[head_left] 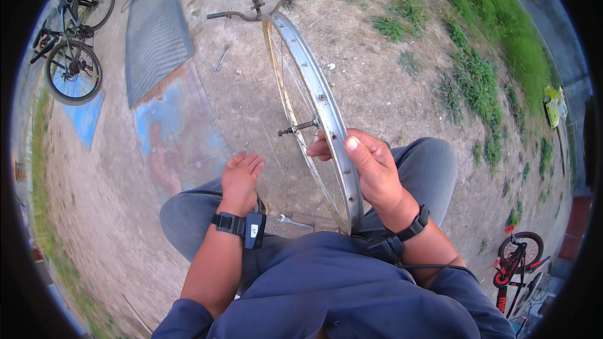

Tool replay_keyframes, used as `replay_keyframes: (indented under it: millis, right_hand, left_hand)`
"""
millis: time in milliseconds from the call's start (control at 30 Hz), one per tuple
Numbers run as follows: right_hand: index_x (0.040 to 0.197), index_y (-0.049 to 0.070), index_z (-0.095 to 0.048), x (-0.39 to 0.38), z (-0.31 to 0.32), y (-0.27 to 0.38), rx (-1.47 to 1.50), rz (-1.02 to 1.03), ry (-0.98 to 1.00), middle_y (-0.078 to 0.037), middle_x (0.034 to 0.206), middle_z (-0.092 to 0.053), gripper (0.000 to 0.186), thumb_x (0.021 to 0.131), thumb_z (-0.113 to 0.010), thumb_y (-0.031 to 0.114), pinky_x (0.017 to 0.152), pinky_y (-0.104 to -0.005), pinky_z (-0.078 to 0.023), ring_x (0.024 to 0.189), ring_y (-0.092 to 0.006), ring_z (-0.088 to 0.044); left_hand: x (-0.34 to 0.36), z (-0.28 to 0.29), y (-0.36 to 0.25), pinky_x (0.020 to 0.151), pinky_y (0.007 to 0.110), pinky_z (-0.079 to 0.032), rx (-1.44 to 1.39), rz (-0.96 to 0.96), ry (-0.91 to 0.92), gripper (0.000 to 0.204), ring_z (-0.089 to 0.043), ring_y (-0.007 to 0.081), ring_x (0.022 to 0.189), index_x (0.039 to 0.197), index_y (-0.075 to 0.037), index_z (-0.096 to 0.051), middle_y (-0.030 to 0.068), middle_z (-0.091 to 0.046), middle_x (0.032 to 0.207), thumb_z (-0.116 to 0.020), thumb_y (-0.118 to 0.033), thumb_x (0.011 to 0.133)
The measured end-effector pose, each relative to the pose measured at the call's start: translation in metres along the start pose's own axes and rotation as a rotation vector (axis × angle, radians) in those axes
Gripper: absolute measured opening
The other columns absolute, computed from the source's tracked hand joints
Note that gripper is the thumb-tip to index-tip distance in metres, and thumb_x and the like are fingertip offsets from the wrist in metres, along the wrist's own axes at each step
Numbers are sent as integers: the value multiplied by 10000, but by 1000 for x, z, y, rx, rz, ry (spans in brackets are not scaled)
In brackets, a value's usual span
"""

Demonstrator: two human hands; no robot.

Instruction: The person laces a bicycle wheel by inserting spokes through the rim and hub, threading them through existing spokes, and securing them with nipples. The person works methodically around the wheel, adjusting spoke placement and tension.

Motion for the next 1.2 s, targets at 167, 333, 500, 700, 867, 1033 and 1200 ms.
replay_keyframes:
  millis: [167,333,500,700,867,1033,1200]
  right_hand:
    - [1321,-95,-628,-1,0,-2,-67,5,-1,-230,1206,-733,595,1109,-510,449,1048,-412,-526,1160,-308,-711]
    - [1323,-86,-633,2,2,-3,-83,11,31,-223,1206,-735,553,1120,-501,411,1055,-415,-524,1158,-302,-709]
    - [1334,-72,-637,2,3,-6,-79,15,38,-217,1225,-731,518,1124,-505,383,1059,-415,-522,1162,-287,-702]
    - [1352,-67,-631,3,3,-8,-35,12,51,-207,1230,-727,503,1122,-522,367,1070,-409,-516,1182,-280,-691]
    - [1352,-66,-632,3,1,-9,15,2,59,-198,1233,-726,490,1121,-526,354,1077,-408,-512,1198,-284,-685]
    - [1331,-67,-649,4,0,-8,7,21,76,-157,1220,-725,460,1119,-540,326,1055,-372,-509,1167,-230,-676]
    - [1304,-39,-681,2,-1,-7,-48,47,29,-77,1158,-713,420,1109,-574,318,975,-311,-503,1083,-128,-632]
  left_hand:
    - [-37,-25,-42,947,339,-601,-29,45,69,355,-696,311,1162,1429,58,-417,255,-627,1356,-470,-57,1098]
    - [-56,-28,-59,797,307,-613,-16,35,122,231,-746,228,963,1289,-13,-540,168,-731,1172,-528,-167,1117]
    - [-65,-29,-73,662,270,-547,41,6,262,211,-699,157,782,1194,-46,-626,83,-725,1011,-585,-234,1106]
    - [-90,-62,-101,669,255,-517,170,-165,325,236,-665,131,773,1226,-22,-658,41,-703,976,-574,-209,1110]
    - [-121,-103,-130,726,252,-532,457,-422,407,212,-692,141,876,1217,15,-664,84,-722,1078,-572,-137,1100]
    - [-135,-143,-142,743,271,-559,733,-940,469,115,-674,158,918,1113,-21,-711,127,-682,1124,-686,-5,1002]
    - [-139,-166,-134,785,281,-545,812,-1153,515,160,-625,190,981,1071,-52,-726,98,-559,1156,-764,14,931]
Point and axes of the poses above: each hand's wrist, its own x-axis towards the middle knuckle, its own z-axis out of the back of the hand, y = z × x, the point moved 2 cm from there along x, towards the middle knuckle
